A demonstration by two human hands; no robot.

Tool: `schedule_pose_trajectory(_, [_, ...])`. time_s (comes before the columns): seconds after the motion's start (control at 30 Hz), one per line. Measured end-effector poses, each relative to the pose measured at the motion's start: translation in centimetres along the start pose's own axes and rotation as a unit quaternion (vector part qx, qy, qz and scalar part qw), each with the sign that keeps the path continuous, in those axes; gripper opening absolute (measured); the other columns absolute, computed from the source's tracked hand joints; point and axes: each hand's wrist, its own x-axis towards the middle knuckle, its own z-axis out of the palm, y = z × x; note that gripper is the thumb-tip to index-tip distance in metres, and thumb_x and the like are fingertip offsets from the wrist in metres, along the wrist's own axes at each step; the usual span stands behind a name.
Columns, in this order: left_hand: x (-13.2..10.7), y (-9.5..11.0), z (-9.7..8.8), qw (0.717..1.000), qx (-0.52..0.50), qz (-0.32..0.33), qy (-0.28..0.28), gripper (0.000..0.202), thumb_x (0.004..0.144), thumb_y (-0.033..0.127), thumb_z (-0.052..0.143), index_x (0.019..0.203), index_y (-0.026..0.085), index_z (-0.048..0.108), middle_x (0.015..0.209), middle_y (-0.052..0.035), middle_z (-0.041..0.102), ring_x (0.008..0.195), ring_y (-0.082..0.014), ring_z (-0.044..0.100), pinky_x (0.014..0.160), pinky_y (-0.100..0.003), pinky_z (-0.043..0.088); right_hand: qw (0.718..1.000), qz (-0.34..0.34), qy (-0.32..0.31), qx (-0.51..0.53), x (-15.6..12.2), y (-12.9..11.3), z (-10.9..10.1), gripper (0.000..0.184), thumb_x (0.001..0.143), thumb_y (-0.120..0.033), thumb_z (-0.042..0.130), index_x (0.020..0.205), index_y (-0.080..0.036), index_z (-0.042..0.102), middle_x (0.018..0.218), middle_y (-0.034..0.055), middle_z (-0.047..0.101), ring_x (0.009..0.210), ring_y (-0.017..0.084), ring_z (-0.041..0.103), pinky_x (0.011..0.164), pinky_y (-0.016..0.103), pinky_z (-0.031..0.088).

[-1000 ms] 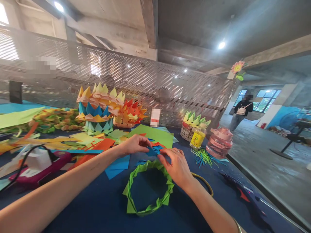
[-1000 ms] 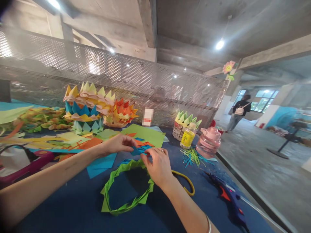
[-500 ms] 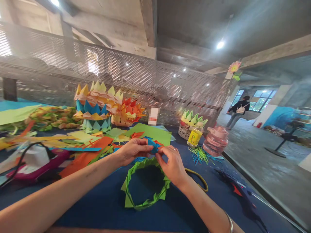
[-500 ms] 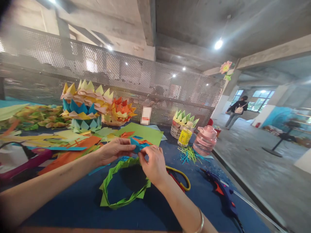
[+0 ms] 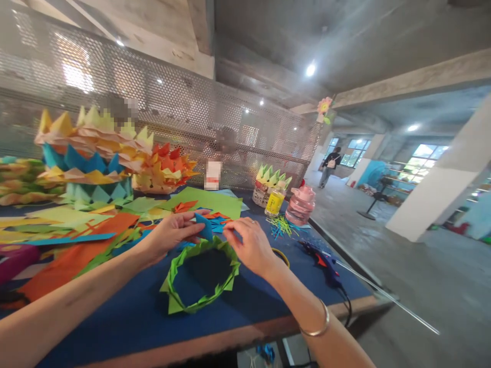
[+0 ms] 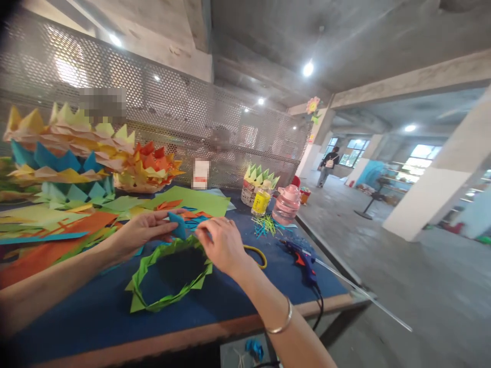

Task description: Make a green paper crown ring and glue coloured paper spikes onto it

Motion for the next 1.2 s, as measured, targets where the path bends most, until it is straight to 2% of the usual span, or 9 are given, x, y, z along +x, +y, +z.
schedule_pose_trajectory(0.17, [0.1,0.5,-0.9,1.0,-0.005,-0.015,0.024,0.05,0.064,0.047,0.076,0.102,0.016,0.067,0.086,-0.0065,0.075,0.078,-0.0198,0.069,0.065,-0.026,0.054,0.975,0.2,0.008,-0.098,-6.0,4.4,-6.8,0.018,0.092,-0.028,0.044,0.089,-0.022,0.062,0.091,0.0049,0.07,0.085,0.019,0.064,0.074,0.029,0.044])
schedule_pose_trajectory(0.33, [0.3,1.2,-1.6,0.997,-0.023,0.013,0.075,0.034,0.06,0.043,0.077,0.079,0.016,0.071,0.08,-0.004,0.074,0.071,-0.0171,0.067,0.058,-0.022,0.051,0.886,0.424,-0.044,-0.184,-13.3,10.2,-11.9,0.022,0.079,-0.037,0.054,0.062,-0.023,0.059,0.06,0.0087,0.067,0.057,0.03,0.063,0.051,0.033,0.036])
schedule_pose_trajectory(0.5, [0.6,1.2,-2.0,0.992,-0.045,0.022,0.112,0.035,0.061,0.048,0.077,0.076,0.016,0.07,0.078,-0.0046,0.073,0.072,-0.0189,0.067,0.059,-0.024,0.052,0.863,0.476,-0.099,-0.133,-15.7,13.3,-11.9,0.034,0.077,-0.048,0.054,0.053,-0.024,0.058,0.057,0.0039,0.065,0.061,0.026,0.064,0.057,0.031,0.04])
schedule_pose_trajectory(0.67, [0.7,1.2,-2.9,0.99,-0.063,0.025,0.126,0.036,0.06,0.049,0.077,0.073,0.016,0.07,0.073,-0.0025,0.072,0.069,-0.0159,0.067,0.06,-0.022,0.05,0.858,0.497,-0.106,-0.073,-15.1,14.7,-10.7,0.042,0.066,-0.053,0.06,0.042,-0.023,0.044,0.04,-0.001,0.045,0.046,0.019,0.053,0.048,0.028,0.034])
schedule_pose_trajectory(0.8, [0.7,1.3,-3.3,0.99,-0.064,0.023,0.127,0.037,0.059,0.048,0.077,0.072,0.014,0.071,0.072,-0.0037,0.072,0.065,-0.015,0.065,0.056,-0.022,0.048,0.845,0.529,-0.077,0.005,-14.9,14.5,-10.7,0.03,0.065,-0.049,0.057,0.053,-0.022,0.056,0.045,0.0002,0.049,0.049,0.019,0.055,0.045,0.027,0.043])
schedule_pose_trajectory(0.9, [0.8,1.3,-3.3,0.991,-0.063,0.025,0.119,0.037,0.061,0.047,0.075,0.073,0.012,0.072,0.075,-0.0058,0.073,0.065,-0.0146,0.064,0.057,-0.022,0.048,0.796,0.588,0.027,0.141,-14.9,13.1,-10.8,0.026,0.059,-0.045,0.064,0.065,-0.021,0.061,0.053,0.0023,0.057,0.053,0.017,0.058,0.045,0.024,0.046])
schedule_pose_trajectory(0.97, [0.8,1.2,-3.1,0.991,-0.065,0.026,0.115,0.036,0.062,0.046,0.075,0.073,0.012,0.072,0.074,-0.0055,0.072,0.064,-0.0137,0.063,0.058,-0.022,0.048,0.764,0.6,0.097,0.219,-14.7,11.6,-10.6,0.026,0.052,-0.04,0.07,0.066,-0.021,0.06,0.054,0.0016,0.059,0.049,0.015,0.055,0.04,0.021,0.043])
schedule_pose_trajectory(1.03, [0.9,1.0,-3.0,0.991,-0.066,0.025,0.111,0.034,0.062,0.045,0.075,0.073,0.013,0.072,0.073,-0.0045,0.072,0.064,-0.013,0.062,0.058,-0.022,0.048,0.759,0.581,0.131,0.264,-14.0,10.0,-10.5,0.025,0.048,-0.036,0.071,0.063,-0.021,0.057,0.049,-0.001,0.054,0.043,0.012,0.048,0.034,0.017,0.033])
schedule_pose_trajectory(1.2, [0.9,0.6,-2.6,0.993,-0.061,0.021,0.097,0.031,0.064,0.043,0.074,0.074,0.013,0.072,0.072,-0.0044,0.071,0.063,-0.0125,0.06,0.058,-0.022,0.049,0.755,0.536,0.099,0.366,-11.8,6.2,-9.8,0.035,0.048,-0.041,0.079,0.073,-0.021,0.065,0.053,-0.001,0.053,0.046,0.011,0.045,0.034,0.017,0.032])
